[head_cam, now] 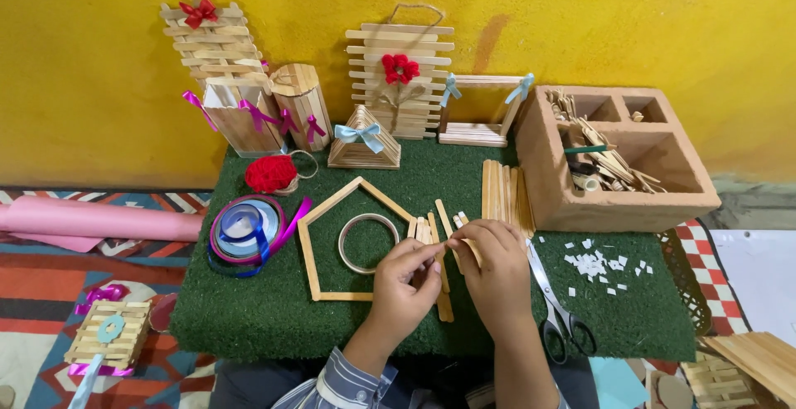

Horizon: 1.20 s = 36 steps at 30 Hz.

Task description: Applying double-sided tape to popsicle sticks for a craft project

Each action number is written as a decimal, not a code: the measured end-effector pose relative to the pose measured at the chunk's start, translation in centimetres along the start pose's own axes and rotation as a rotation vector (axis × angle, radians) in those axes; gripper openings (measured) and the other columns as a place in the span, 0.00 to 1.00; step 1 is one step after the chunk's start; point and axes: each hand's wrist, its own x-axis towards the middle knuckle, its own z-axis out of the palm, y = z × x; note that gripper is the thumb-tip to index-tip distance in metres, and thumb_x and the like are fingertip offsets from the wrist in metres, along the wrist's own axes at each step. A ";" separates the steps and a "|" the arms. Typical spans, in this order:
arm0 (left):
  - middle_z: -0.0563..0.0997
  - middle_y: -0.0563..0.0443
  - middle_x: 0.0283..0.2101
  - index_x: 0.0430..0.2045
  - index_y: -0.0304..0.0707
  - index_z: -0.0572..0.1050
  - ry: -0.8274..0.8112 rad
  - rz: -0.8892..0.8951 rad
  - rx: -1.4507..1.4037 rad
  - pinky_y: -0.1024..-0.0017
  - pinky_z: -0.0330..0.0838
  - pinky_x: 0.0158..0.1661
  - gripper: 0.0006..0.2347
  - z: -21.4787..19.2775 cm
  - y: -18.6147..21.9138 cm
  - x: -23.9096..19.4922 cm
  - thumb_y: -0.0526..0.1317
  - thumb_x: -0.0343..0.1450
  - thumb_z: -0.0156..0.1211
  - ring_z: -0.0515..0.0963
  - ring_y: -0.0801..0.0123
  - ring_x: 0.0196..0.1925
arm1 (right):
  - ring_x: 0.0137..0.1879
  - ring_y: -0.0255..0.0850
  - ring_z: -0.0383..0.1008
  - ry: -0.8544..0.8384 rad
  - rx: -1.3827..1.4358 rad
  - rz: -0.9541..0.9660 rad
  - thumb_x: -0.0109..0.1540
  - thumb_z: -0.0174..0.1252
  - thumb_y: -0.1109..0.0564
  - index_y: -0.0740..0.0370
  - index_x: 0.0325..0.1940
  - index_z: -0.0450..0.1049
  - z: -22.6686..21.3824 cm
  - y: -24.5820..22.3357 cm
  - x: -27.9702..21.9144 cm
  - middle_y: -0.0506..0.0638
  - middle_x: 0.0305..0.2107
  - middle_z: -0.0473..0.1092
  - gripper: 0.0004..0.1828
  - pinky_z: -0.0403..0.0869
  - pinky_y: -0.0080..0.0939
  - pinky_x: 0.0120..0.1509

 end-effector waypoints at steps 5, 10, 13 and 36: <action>0.74 0.54 0.30 0.42 0.27 0.81 -0.025 0.038 0.004 0.83 0.64 0.25 0.13 0.0 0.0 0.0 0.23 0.65 0.58 0.68 0.79 0.25 | 0.40 0.42 0.73 -0.032 0.047 0.128 0.54 0.66 0.63 0.60 0.35 0.77 -0.8 -0.5 -0.4 0.46 0.35 0.76 0.07 0.70 0.40 0.50; 0.74 0.54 0.29 0.42 0.30 0.82 -0.064 0.065 0.000 0.84 0.61 0.22 0.14 -0.1 0.3 -0.1 0.23 0.64 0.58 0.65 0.81 0.23 | 0.39 0.40 0.73 -0.022 0.000 0.156 0.54 0.67 0.61 0.59 0.35 0.77 -1.9 -1.5 -0.8 0.44 0.34 0.76 0.07 0.69 0.39 0.51; 0.75 0.53 0.30 0.41 0.29 0.82 -0.085 0.081 -0.036 0.82 0.61 0.23 0.13 -0.1 0.4 -0.3 0.24 0.64 0.58 0.66 0.79 0.23 | 0.37 0.38 0.74 -0.008 0.128 0.257 0.53 0.68 0.64 0.61 0.33 0.78 -2.2 -1.5 -1.2 0.45 0.33 0.76 0.07 0.72 0.36 0.44; 0.79 0.48 0.36 0.49 0.29 0.73 0.215 -0.042 -0.306 0.79 0.75 0.34 0.14 -0.4 -3.2 -2.0 0.28 0.69 0.63 0.78 0.73 0.35 | 0.31 0.33 0.76 -0.364 0.421 0.412 0.58 0.63 0.66 0.62 0.49 0.75 -0.6 -2.8 -2.9 0.47 0.29 0.78 0.15 0.76 0.31 0.35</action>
